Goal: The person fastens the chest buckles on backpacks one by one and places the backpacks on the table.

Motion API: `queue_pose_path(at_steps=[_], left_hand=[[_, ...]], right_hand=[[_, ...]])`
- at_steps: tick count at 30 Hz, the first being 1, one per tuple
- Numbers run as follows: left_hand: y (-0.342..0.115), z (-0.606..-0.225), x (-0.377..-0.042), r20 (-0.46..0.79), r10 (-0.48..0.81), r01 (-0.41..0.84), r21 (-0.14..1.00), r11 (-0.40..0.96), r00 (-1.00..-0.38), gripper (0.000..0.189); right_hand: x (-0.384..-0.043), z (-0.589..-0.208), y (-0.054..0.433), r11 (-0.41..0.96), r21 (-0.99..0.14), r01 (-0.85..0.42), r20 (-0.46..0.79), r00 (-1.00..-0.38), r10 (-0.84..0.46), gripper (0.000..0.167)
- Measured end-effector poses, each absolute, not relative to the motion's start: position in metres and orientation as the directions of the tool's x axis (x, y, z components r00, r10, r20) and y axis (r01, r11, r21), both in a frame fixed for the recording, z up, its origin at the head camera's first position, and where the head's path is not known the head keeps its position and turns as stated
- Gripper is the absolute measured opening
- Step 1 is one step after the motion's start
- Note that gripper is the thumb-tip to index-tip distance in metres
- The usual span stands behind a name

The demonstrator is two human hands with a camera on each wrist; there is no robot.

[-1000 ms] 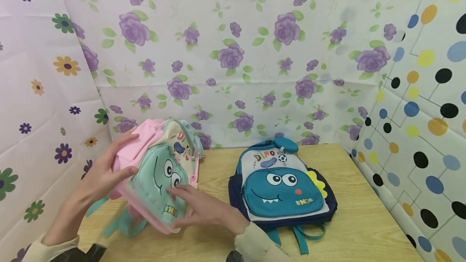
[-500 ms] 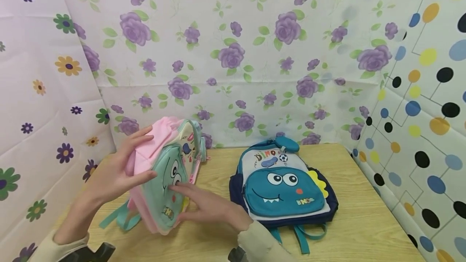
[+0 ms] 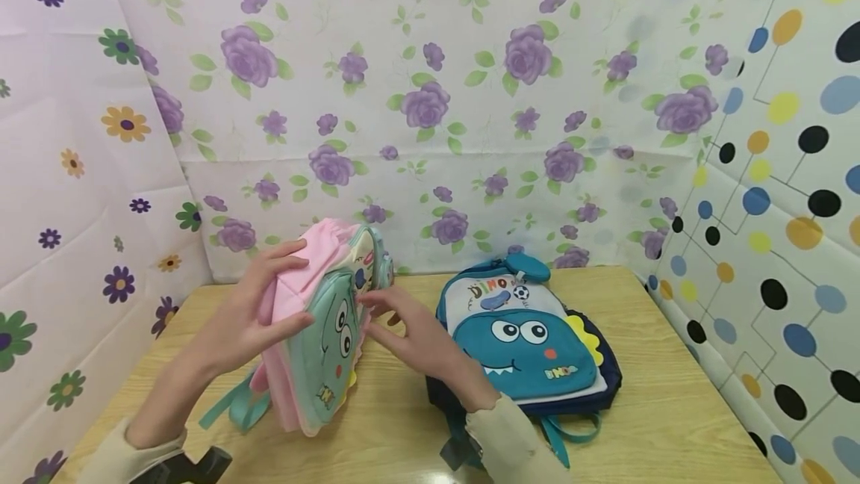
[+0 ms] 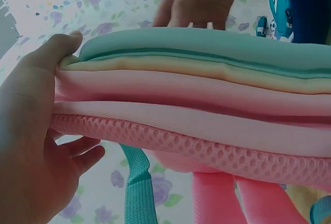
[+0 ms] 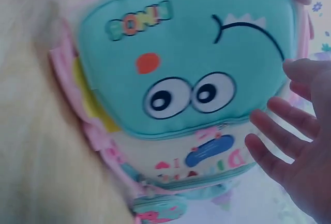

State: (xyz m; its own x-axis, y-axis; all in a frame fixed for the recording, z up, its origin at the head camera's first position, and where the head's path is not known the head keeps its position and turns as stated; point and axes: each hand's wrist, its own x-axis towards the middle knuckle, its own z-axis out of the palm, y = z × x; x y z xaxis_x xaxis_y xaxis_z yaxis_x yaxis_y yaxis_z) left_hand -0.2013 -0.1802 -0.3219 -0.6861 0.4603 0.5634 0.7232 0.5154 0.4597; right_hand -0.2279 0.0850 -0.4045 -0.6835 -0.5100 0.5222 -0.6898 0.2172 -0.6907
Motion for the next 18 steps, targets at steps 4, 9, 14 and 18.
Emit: queue_pose_path(at_steps=[4,9,14,18], left_hand=[[-0.175,-0.324,-0.201,0.562,0.466,0.727,0.462,0.508,-0.683,0.069],[-0.166,-0.326,-0.2,0.566,0.446,0.719,0.5,0.483,-0.693,0.066],[-0.158,-0.33,-0.199,0.547,0.428,0.695,0.548,0.466,-0.719,0.064],[-0.153,-0.333,-0.197,0.532,0.412,0.673,0.583,0.456,-0.74,0.062]], right_hand=[[-0.226,-0.392,0.087,0.21,-0.654,-0.727,0.582,-0.661,-0.475,0.038],[-0.225,-0.382,0.088,0.197,-0.622,-0.758,0.619,-0.63,-0.469,0.039],[-0.225,-0.375,0.089,0.216,-0.613,-0.76,0.629,-0.635,-0.449,0.04],[-0.224,-0.369,0.09,0.202,-0.623,-0.756,0.625,-0.636,-0.453,0.041]])
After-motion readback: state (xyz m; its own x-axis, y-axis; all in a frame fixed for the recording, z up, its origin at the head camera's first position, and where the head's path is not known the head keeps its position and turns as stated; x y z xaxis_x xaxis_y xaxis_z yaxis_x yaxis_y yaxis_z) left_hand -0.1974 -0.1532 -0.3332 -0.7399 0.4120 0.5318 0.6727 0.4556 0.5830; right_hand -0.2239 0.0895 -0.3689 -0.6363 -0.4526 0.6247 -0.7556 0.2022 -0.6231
